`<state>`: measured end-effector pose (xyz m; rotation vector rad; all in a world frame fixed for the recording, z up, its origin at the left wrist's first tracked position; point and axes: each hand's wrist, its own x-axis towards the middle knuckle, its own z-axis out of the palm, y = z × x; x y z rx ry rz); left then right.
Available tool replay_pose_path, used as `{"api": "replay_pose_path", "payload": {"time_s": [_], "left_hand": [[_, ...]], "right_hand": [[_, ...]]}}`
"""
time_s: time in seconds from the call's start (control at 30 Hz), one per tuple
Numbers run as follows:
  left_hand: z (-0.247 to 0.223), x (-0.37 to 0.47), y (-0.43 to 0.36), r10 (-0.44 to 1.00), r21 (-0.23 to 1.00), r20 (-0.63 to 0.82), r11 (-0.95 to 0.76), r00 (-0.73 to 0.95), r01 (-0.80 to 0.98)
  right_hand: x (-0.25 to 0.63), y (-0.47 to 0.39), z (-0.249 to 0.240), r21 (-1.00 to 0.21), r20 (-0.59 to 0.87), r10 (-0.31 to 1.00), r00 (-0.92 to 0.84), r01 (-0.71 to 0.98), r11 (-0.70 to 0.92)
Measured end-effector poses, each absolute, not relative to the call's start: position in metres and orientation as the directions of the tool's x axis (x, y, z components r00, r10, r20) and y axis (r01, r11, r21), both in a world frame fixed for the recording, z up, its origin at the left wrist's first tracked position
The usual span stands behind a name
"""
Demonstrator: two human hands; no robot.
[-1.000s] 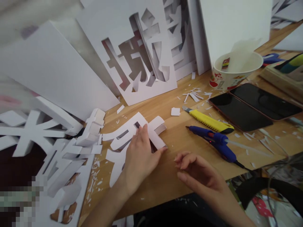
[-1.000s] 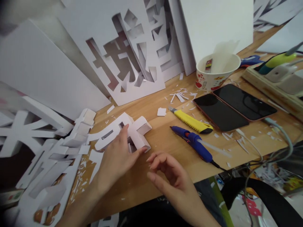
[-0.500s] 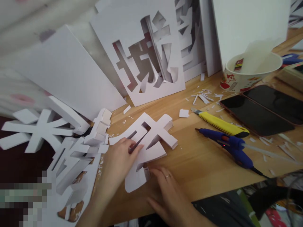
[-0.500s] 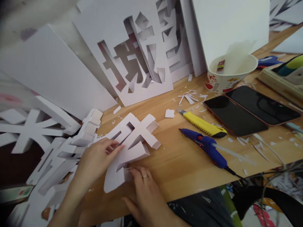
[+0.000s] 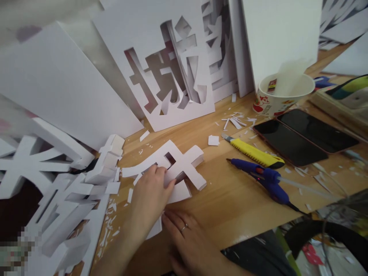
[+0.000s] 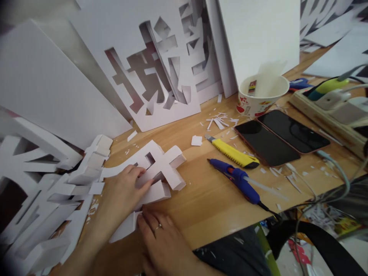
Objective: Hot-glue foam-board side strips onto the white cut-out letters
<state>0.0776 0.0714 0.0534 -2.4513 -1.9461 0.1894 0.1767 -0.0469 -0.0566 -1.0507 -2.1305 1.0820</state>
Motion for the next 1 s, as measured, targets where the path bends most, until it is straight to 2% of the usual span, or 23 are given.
{"api": "replay_pose_path", "payload": {"time_s": [0.17, 0.3, 0.4, 0.53, 0.63, 0.83, 1.0], "left_hand": [[0.057, 0.070, 0.073, 0.961, 0.029, -0.171, -0.214, 0.216, 0.976], [0.061, 0.054, 0.069, 0.953, 0.086, -0.233, -0.180, 0.196, 0.980], [0.061, 0.036, 0.067, 0.965, 0.132, -0.202, -0.145, 0.170, 0.981], [0.060, 0.025, 0.072, 0.985, 0.171, -0.150, -0.056, 0.082, 0.984], [0.063, 0.031, 0.076, 0.990, 0.145, -0.140, 0.050, -0.030, 0.988], [0.073, 0.042, 0.084, 0.986, 0.093, -0.074, 0.156, -0.149, 0.983], [0.072, 0.044, 0.097, 0.990, 0.006, -0.036, 0.140, -0.139, 0.990]], "right_hand": [[0.183, -0.051, -0.058, -0.849, 0.187, 0.833, -0.521, 0.340, 0.403], [0.185, -0.054, -0.066, -0.918, 0.278, 0.896, -0.346, 0.179, 0.354], [0.184, -0.056, -0.072, -0.939, 0.290, 0.922, -0.257, 0.109, 0.326], [0.180, -0.056, -0.072, -0.959, 0.257, 0.951, -0.169, 0.078, 0.273], [0.178, -0.056, -0.069, -0.971, 0.238, 0.966, -0.105, 0.009, 0.241], [0.174, -0.061, -0.072, -0.958, -0.030, 0.995, -0.093, -0.283, -0.055], [0.173, -0.064, -0.074, -0.971, -0.061, 0.996, -0.071, -0.229, -0.076]]}}
